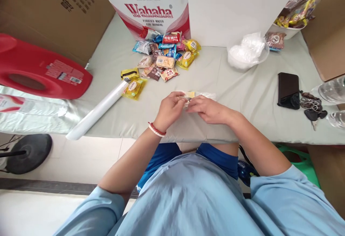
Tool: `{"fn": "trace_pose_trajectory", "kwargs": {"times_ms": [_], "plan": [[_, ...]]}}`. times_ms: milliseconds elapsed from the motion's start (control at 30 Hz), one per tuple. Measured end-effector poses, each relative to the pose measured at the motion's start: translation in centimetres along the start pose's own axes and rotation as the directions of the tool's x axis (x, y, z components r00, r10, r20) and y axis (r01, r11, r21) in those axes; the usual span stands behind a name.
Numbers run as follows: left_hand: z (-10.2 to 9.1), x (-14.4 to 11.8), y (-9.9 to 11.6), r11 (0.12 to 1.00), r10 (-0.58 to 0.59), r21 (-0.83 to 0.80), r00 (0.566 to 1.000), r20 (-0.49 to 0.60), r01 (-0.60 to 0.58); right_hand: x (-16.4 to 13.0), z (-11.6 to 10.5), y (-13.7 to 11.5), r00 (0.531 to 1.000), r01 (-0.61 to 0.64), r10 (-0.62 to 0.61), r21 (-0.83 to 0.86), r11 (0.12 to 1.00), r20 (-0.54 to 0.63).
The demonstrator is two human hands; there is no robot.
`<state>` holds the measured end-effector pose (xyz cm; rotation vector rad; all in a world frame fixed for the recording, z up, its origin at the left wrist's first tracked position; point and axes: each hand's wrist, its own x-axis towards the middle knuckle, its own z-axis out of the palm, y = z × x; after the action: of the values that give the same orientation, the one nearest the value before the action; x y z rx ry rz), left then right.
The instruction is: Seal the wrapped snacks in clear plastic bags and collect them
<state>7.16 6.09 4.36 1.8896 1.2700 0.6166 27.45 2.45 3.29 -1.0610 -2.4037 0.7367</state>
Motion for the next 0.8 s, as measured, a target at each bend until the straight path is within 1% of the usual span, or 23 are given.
{"fn": "trace_pose_trajectory", "kwargs": {"times_ms": [33,67,100,133,167,200,233,300,333,400,500,533,600,667,700,733,767,800], "plan": [[0.3,-0.5,0.1,0.987,0.069,0.143,0.997,0.018,-0.071,-0.3,-0.3,0.3,0.996,-0.051,0.053,0.032,0.998,-0.069],[0.5,-1.0,0.2,0.955,0.121,0.266,0.992,0.042,-0.128,-0.5,-0.4,0.8,0.975,-0.147,0.15,0.032,0.989,-0.165],[0.8,-1.5,0.3,0.914,0.157,0.367,0.985,0.066,-0.17,-0.7,-0.3,1.3,0.926,-0.272,0.265,0.011,0.962,-0.268],[1.0,-2.0,0.3,0.872,0.184,0.445,0.979,0.085,-0.202,-0.8,0.0,1.9,0.86,-0.399,0.367,-0.019,0.917,-0.355],[1.3,-2.5,0.3,0.835,0.205,0.501,0.974,0.099,-0.226,-1.0,0.4,2.4,0.802,-0.499,0.437,-0.055,0.865,-0.406],[1.5,-2.8,0.3,0.807,0.223,0.538,0.969,0.108,-0.245,-1.1,0.8,2.9,0.773,-0.56,0.478,-0.096,0.823,-0.417],[1.7,-3.1,0.3,0.785,0.239,0.562,0.965,0.112,-0.26,-1.3,1.1,3.3,0.77,-0.585,0.497,-0.134,0.8,-0.4],[1.9,-3.4,0.0,0.759,0.26,0.589,0.959,0.115,-0.277,-1.8,1.2,3.4,0.783,-0.589,0.509,-0.164,0.791,-0.359],[1.9,-3.4,-0.1,0.75,0.266,0.598,0.957,0.117,-0.282,-1.9,0.8,3.1,0.782,-0.591,0.517,-0.151,0.793,-0.347],[1.9,-3.4,-0.3,0.737,0.273,0.61,0.954,0.124,-0.291,-1.7,-0.5,2.1,0.769,-0.605,0.559,-0.073,0.793,-0.31],[2.0,-3.3,-0.2,0.725,0.278,0.619,0.951,0.137,-0.301,0.7,-2.3,0.2,0.771,-0.604,0.6,0.053,0.795,-0.215],[2.1,-3.3,-0.1,0.721,0.278,0.622,0.95,0.142,-0.305,2.0,-2.5,-0.4,0.775,-0.596,0.596,0.071,0.8,-0.21],[2.1,-3.3,0.1,0.717,0.279,0.622,0.947,0.159,-0.316,4.9,-2.2,-1.0,0.774,-0.593,0.591,0.066,0.802,-0.225],[1.8,-3.5,-0.2,0.746,0.273,0.586,0.948,0.165,-0.316,7.6,-1.0,-1.1,0.769,-0.612,0.602,0.028,0.791,-0.215],[1.5,-3.6,-0.6,0.783,0.269,0.541,0.951,0.15,-0.307,8.6,-0.3,-1.0,0.772,-0.616,0.604,0.0,0.787,-0.198],[1.1,-3.8,-1.2,0.832,0.266,0.476,0.958,0.106,-0.284,9.3,0.4,-0.9,0.779,-0.615,0.6,-0.032,0.788,-0.183],[0.8,-3.8,-1.9,0.885,0.256,0.396,0.966,0.023,-0.244,9.6,1.0,-0.7,0.791,-0.603,0.586,-0.063,0.795,-0.177],[0.4,-3.8,-2.7,0.932,0.225,0.31,0.97,-0.088,-0.188,9.7,1.5,-0.6,0.806,-0.583,0.562,-0.086,0.808,-0.184]]}}
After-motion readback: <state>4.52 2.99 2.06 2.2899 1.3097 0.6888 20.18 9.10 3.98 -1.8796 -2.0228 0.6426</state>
